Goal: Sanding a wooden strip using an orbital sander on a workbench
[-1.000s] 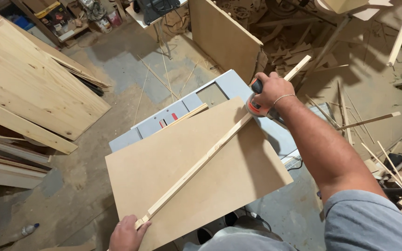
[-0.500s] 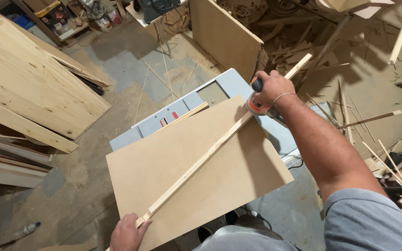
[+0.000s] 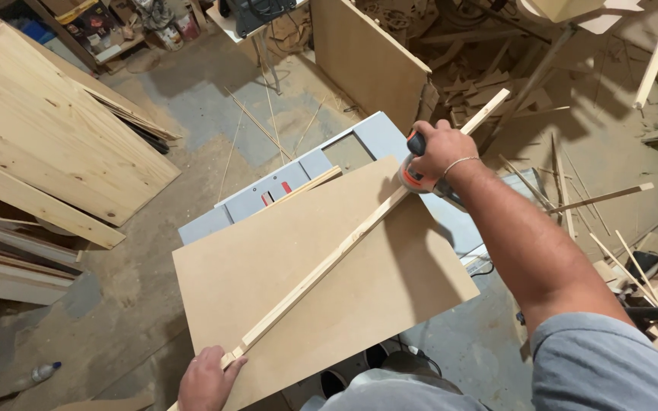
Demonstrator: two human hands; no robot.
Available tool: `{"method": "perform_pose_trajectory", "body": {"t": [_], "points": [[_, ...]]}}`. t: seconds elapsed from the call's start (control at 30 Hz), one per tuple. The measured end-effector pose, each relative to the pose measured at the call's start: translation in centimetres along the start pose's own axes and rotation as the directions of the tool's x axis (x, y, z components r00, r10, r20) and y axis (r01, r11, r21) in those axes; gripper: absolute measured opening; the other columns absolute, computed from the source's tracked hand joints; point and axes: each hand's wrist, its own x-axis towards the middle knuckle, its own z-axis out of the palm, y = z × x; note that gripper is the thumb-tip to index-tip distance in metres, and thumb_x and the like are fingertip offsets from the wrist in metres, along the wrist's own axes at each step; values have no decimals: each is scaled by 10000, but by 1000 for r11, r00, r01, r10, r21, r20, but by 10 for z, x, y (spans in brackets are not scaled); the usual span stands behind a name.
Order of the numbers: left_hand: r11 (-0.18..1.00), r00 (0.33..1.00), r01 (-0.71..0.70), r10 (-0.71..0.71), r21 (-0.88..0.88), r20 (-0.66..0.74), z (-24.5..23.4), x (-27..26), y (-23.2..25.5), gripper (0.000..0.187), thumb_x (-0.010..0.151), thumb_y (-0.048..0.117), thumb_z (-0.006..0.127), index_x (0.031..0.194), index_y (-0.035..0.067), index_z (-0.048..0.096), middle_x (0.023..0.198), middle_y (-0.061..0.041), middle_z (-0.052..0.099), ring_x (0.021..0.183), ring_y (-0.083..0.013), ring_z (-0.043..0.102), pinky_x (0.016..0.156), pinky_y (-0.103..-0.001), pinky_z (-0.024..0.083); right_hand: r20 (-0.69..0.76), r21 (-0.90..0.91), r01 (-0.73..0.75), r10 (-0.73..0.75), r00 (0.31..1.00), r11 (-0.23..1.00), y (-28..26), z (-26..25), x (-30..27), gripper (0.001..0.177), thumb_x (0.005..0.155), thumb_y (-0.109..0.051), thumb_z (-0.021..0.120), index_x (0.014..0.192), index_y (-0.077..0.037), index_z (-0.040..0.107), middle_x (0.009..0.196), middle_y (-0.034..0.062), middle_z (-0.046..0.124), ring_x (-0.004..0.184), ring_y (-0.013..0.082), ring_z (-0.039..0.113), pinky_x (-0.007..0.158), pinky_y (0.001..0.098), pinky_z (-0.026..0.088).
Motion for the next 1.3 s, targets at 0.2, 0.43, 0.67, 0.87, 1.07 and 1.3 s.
{"method": "perform_pose_trajectory", "body": {"t": [0.2, 0.43, 0.67, 0.87, 1.07, 1.3], "points": [[999, 999, 33, -34, 32, 18, -16, -2, 12, 563, 810, 763, 617, 855, 203, 582, 919, 3, 646, 893, -265, 648, 709, -464, 533, -28, -49, 100, -101, 994, 994, -12, 23, -3, 781, 719, -375, 682, 1472, -337, 482, 1203, 157, 551, 1021, 406, 664, 876, 496, 526], [997, 996, 68, -70, 25, 50, -36, -5, 27, 545, 832, 737, 612, 854, 193, 595, 929, -11, 646, 873, -284, 628, 702, -481, 512, -4, -66, 197, -198, 980, 978, -51, 36, -36, 770, 714, -383, 713, 1450, -351, 489, 1205, 148, 569, 944, 448, 672, 779, 546, 550], [999, 999, 43, -44, 16, 30, -31, -2, 23, 566, 842, 745, 611, 877, 180, 574, 918, -24, 641, 872, -280, 621, 667, -480, 505, 54, -53, 318, -315, 948, 947, -94, 54, -68, 727, 729, -356, 683, 1429, -314, 490, 1207, 139, 546, 1000, 417, 618, 794, 536, 530], [999, 979, -33, 41, 43, -202, -23, -8, 21, 544, 776, 716, 683, 849, 185, 592, 859, -47, 625, 837, -303, 664, 715, -439, 546, 95, -113, 404, -395, 914, 908, -115, 75, -87, 752, 737, -435, 714, 1436, -329, 455, 1190, 121, 556, 1063, 416, 647, 856, 530, 566], [994, 960, -25, 55, 110, -275, -29, -12, 22, 522, 740, 741, 687, 806, 235, 576, 800, 8, 587, 807, -235, 696, 714, -346, 582, 106, -175, 467, -455, 884, 867, -137, 89, -105, 767, 755, -510, 708, 1455, -355, 436, 1177, 91, 564, 1113, 394, 682, 939, 493, 586], [992, 936, -59, 95, 115, -339, -29, -14, 20, 528, 692, 719, 721, 794, 222, 574, 794, 2, 587, 802, -227, 694, 698, -334, 581, 132, -176, 540, -524, 841, 823, -173, 101, -133, 773, 755, -519, 725, 1454, -338, 448, 1178, 89, 570, 1106, 391, 680, 919, 509, 594]]}}
